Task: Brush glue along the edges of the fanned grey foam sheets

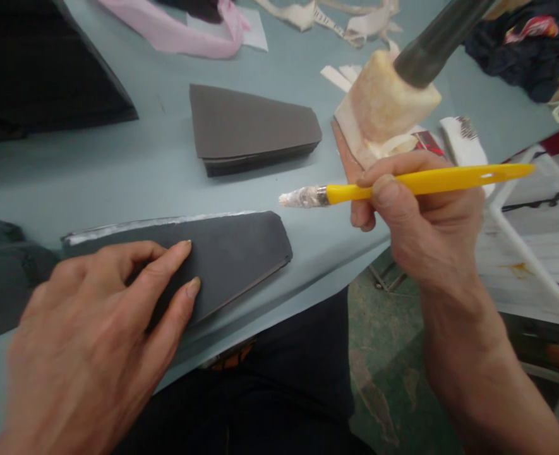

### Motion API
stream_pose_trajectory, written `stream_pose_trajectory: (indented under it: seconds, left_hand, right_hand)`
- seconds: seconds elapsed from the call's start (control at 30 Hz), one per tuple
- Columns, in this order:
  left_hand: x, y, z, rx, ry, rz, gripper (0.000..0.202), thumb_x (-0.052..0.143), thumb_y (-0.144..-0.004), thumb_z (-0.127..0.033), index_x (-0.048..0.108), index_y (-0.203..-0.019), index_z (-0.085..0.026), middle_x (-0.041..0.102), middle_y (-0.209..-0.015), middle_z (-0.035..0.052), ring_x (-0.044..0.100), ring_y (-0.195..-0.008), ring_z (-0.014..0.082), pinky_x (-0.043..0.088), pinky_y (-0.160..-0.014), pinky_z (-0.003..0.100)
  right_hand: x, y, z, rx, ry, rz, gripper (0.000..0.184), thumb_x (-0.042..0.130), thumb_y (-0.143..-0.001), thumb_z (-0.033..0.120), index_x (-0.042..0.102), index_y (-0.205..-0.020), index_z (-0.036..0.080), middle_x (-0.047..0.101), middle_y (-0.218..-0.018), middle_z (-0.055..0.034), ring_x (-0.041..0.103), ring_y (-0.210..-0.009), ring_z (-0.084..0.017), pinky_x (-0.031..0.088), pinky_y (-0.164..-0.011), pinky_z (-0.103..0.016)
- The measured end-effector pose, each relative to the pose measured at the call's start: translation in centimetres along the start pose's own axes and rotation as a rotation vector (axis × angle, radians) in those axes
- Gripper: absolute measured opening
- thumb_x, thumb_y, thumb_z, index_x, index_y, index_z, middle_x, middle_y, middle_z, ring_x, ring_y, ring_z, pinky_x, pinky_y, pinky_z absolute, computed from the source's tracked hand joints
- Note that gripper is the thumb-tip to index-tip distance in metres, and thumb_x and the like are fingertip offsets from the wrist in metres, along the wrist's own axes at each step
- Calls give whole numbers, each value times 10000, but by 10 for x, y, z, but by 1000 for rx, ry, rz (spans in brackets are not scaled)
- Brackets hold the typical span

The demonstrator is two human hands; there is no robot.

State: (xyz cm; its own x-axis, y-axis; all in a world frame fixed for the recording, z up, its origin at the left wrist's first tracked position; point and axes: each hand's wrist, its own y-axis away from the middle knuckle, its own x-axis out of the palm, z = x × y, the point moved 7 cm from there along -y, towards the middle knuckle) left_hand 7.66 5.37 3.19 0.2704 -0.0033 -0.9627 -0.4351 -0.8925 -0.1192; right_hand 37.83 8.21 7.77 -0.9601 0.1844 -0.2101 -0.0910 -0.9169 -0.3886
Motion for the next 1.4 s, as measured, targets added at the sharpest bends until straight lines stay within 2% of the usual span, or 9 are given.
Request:
stream_pose_trajectory:
  seconds: [0.13, 0.23, 0.37, 0.53, 0.67, 0.83, 1.0, 1.27, 1.4]
  left_hand:
    - [-11, -5, 5, 26, 44, 27, 492, 381, -1126, -418, 727, -1414, -217, 731, -1310, 151, 681, -1179, 389, 551, -1042, 586]
    - [-19, -7, 20, 49, 239, 76, 418, 428, -1124, -375, 757, -1354, -262, 778, -1343, 68, 706, -1274, 293, 542, -1159, 481]
    - [-23, -9, 38, 97, 410, 114, 382, 460, -1081, -365, 780, -1288, -333, 807, -1375, -8, 735, -1313, 249, 509, -1270, 449]
    - [-22, -14, 44, 164, 481, 177, 430, 448, -1058, -324, 781, -1321, -255, 804, -1379, 43, 748, -1288, 221, 495, -1278, 386]
    - [-22, -15, 46, 223, 518, 192, 428, 459, -1036, -290, 768, -1327, -236, 811, -1351, 44, 752, -1274, 230, 557, -1187, 379]
    - [-19, -10, 46, 266, 530, 213, 412, 440, -1045, -304, 787, -1265, -282, 773, -1453, 39, 696, -1404, 233, 502, -1265, 412]
    - [-17, -9, 45, 300, 542, 228, 403, 448, -1030, -316, 805, -1213, -279, 750, -1493, 59, 689, -1412, 248, 513, -1254, 447]
    - [-19, -10, 42, 304, 571, 220, 377, 484, -1004, -310, 834, -1140, -273, 784, -1413, 59, 713, -1356, 284, 514, -1248, 488]
    - [-17, -9, 41, 304, 553, 225, 401, 466, -996, -315, 834, -1154, -286, 777, -1423, 40, 714, -1339, 280, 510, -1250, 481]
  right_hand:
    - [12, 12, 16, -1, -57, 2, 125, 828, -1007, 378, 811, -942, 273, 673, -663, 14, 605, -556, -149, 436, -506, -332]
    - [25, 25, 23, -6, -102, 28, 122, 820, -1013, 381, 823, -953, 274, 664, -650, 19, 601, -531, -144, 422, -478, -318]
    - [50, 43, 29, 31, -172, 135, 64, 792, -1023, 314, 835, -983, 289, 662, -634, 26, 583, -510, -141, 435, -476, -314]
    - [83, 56, 37, 67, -205, 256, 66, 767, -1033, 309, 826, -1003, 308, 689, -645, 31, 597, -515, -148, 467, -478, -306]
    - [105, 59, 46, 50, -229, 323, 59, 776, -1021, 317, 824, -987, 314, 704, -653, 28, 622, -524, -156, 509, -498, -307]
    - [128, 60, 55, 60, -249, 422, 43, 795, -1011, 296, 810, -980, 272, 750, -741, 17, 642, -560, -133, 542, -519, -265]
    - [148, 63, 60, 79, -207, 522, 163, 799, -1018, 382, 802, -974, 226, 728, -765, 0, 614, -584, -118, 552, -555, -259]
    - [169, 64, 59, 46, -169, 619, 179, 781, -1033, 406, 819, -996, 235, 678, -717, 19, 642, -674, -135, 594, -696, -282]
    - [169, 63, 54, 38, -139, 631, 212, 780, -1030, 426, 816, -978, 224, 669, -709, 14, 648, -689, -139, 595, -705, -283]
